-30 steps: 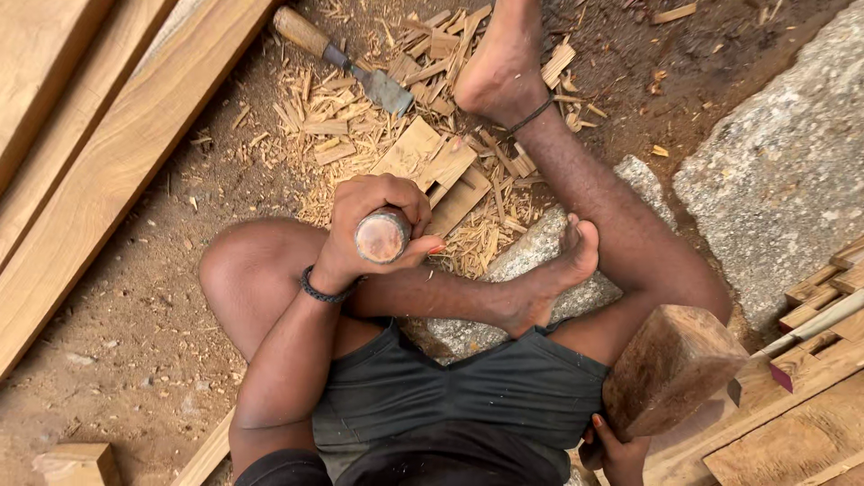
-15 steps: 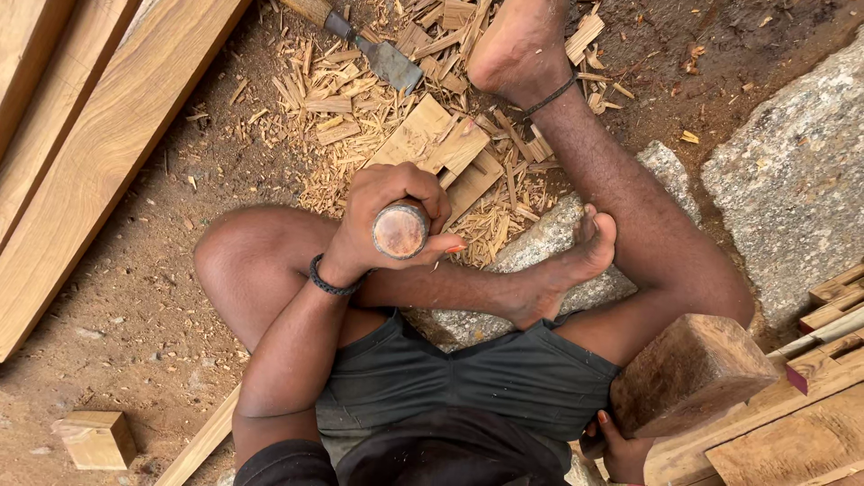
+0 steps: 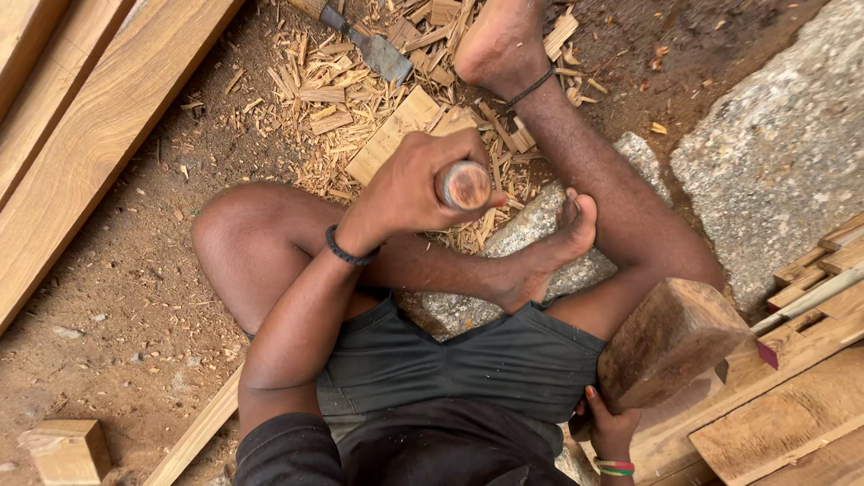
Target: The person sits on the ground and carves a small cylindrical wooden piece using a chisel and a wooden mallet. They repeatedly strike the chisel to shape the wood, occasionally adjusting the piece and clearing wood shavings.
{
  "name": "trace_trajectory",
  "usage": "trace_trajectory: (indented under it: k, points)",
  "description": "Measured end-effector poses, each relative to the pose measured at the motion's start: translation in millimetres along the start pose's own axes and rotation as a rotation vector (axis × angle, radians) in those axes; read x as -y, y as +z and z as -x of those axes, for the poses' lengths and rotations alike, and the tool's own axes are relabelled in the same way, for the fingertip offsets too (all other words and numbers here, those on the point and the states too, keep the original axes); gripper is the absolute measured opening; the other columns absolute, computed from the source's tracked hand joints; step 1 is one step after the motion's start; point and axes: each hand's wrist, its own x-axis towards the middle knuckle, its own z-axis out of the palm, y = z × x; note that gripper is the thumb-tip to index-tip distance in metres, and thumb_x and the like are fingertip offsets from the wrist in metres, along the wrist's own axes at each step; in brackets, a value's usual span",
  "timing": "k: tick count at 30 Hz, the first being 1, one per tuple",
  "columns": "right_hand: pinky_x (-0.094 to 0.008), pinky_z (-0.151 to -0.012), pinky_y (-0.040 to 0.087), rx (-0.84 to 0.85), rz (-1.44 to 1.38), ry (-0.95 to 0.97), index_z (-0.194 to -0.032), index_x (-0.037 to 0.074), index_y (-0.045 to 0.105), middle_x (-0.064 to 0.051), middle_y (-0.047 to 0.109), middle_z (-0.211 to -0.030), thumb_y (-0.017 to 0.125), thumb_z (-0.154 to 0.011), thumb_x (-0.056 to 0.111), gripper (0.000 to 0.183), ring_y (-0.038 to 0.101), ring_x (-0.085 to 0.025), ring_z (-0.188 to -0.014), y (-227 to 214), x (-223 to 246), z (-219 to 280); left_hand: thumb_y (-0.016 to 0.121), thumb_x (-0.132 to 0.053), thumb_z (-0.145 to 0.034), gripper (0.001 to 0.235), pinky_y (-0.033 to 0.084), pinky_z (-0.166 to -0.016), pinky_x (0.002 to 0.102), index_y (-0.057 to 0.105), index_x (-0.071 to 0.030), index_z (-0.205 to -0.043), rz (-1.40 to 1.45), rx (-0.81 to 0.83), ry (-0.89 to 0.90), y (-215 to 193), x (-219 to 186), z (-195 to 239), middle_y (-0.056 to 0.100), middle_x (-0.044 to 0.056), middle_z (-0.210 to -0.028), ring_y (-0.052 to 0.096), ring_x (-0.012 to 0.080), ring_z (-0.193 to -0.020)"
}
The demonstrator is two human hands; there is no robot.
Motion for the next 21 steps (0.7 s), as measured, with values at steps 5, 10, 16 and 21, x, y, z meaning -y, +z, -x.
trace_trajectory:
  k: [5, 10, 16, 21]
  points:
    - [-0.037, -0.053, 0.048, -0.105, 0.078, -0.051, -0.088, -0.017, 0.063, -0.016, 0.062, -0.067, 0.071, -0.099, 0.001, 0.022, 0.06, -0.023, -0.056, 27.7, 39.4, 2.3, 0.088, -0.034, -0.087, 0.036, 0.051, -0.058, 0.036, 0.061, -0.009, -0.089, -0.076, -0.005, -0.009, 6.1, 0.8, -9.7, 0.069, 0.006, -0.074, 0.072, 0.0219, -0.067]
    - [-0.037, -0.06, 0.057, -0.195, -0.278, -0.653, -0.111, 0.001, 0.059, -0.01, 0.065, -0.073, 0.07, -0.108, 0.01, 0.014, 0.064, -0.019, -0.059, 45.3, 101.9, -20.7, 0.088, -0.033, -0.084, 0.036, 0.052, -0.058, 0.038, 0.063, -0.008, -0.086, -0.098, -0.009, -0.024, 16.2, 4.2, -14.5, 0.07, 0.009, -0.072, 0.071, 0.0246, -0.064]
    - [-0.039, -0.061, 0.061, 0.147, -0.656, -1.023, -0.124, 0.007, 0.06, -0.014, 0.068, -0.084, 0.075, -0.113, 0.02, 0.022, 0.069, -0.023, -0.065, 1.2, 249.3, -62.4, 0.087, -0.032, -0.082, 0.034, 0.056, -0.062, 0.037, 0.065, -0.007, -0.09, -0.034, -0.018, -0.034, 19.6, 7.8, -22.6, 0.074, 0.009, -0.078, 0.073, 0.0242, -0.067]
    - [-0.041, -0.066, 0.055, 0.021, -0.46, -0.994, -0.112, 0.003, 0.058, -0.012, 0.065, -0.086, 0.081, -0.115, 0.015, 0.026, 0.066, -0.024, -0.069, 48.7, 287.8, -60.0, 0.087, -0.033, -0.081, 0.034, 0.057, -0.068, 0.038, 0.068, -0.008, -0.094, -0.085, -0.031, -0.05, 22.2, 23.9, -26.9, 0.076, 0.01, -0.082, 0.074, 0.0243, -0.072]
